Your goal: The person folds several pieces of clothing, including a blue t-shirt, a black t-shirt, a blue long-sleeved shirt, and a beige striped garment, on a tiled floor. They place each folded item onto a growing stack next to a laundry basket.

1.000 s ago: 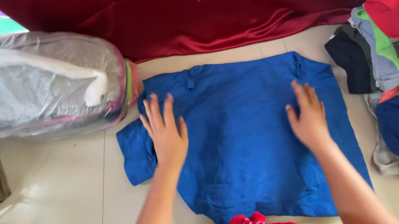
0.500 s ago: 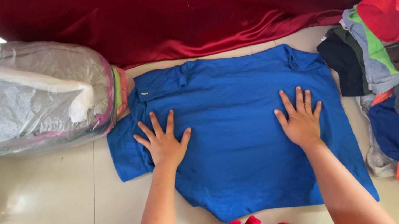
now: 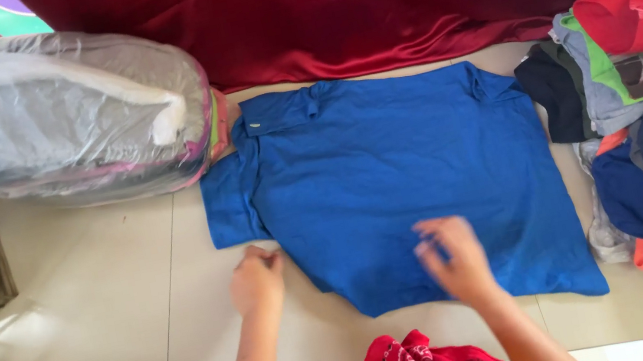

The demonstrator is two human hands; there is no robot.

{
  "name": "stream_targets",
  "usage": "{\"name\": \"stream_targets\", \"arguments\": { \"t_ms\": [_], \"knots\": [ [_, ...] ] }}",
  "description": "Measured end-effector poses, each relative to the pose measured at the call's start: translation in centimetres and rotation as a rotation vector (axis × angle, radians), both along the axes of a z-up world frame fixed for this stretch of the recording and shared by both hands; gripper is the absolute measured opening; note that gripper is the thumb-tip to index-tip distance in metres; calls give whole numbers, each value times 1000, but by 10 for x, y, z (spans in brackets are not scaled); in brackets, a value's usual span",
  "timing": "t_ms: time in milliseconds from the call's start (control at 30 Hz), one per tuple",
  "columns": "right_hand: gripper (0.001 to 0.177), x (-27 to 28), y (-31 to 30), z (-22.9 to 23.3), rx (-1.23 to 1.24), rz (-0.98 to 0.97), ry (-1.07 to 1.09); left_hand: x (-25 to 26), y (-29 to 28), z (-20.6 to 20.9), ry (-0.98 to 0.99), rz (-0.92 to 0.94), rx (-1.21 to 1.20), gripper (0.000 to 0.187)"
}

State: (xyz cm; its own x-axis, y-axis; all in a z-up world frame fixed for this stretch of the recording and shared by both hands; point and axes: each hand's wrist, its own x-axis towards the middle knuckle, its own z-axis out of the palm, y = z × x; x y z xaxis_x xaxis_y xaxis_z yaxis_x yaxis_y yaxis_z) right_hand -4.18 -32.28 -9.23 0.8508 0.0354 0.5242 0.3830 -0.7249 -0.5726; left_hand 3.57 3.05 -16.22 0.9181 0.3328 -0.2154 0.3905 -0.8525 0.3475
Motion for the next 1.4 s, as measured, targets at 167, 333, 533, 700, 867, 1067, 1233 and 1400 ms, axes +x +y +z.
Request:
{"name": "stream_targets", "arguments": {
  "t_ms": [167, 333, 533, 700, 867, 1067, 1233, 1400],
  "knots": [
    [68, -36, 73, 23, -300, 304, 240, -11, -38, 32, 9, -160, -18, 29],
    [37, -27, 63, -40, -194, 180, 285, 4, -54, 49, -8, -308, -354, 59],
    [22, -19, 52, -38, 301, 15, 619, 1, -80, 95, -224, -156, -857, 94],
    [36, -12, 56, -16, 810, -231, 726, 3, -85, 86, -449, -49, -1205, 98],
    [39, -1, 54, -21, 892, -307, 677, 31, -57, 79, -247, -107, -997, 86],
    [26, 0, 48, 19, 820, -307, 449, 44, -8, 118, -173, -116, -912, 69],
    [22, -18, 53, 70, 710, -100, 393, 28, 35, 121, -90, 57, -1633, 45],
    [21, -47, 31, 52, -73, -179, 661, -22, 45, 96, 97, -133, -1203, 83]
  ]
}}
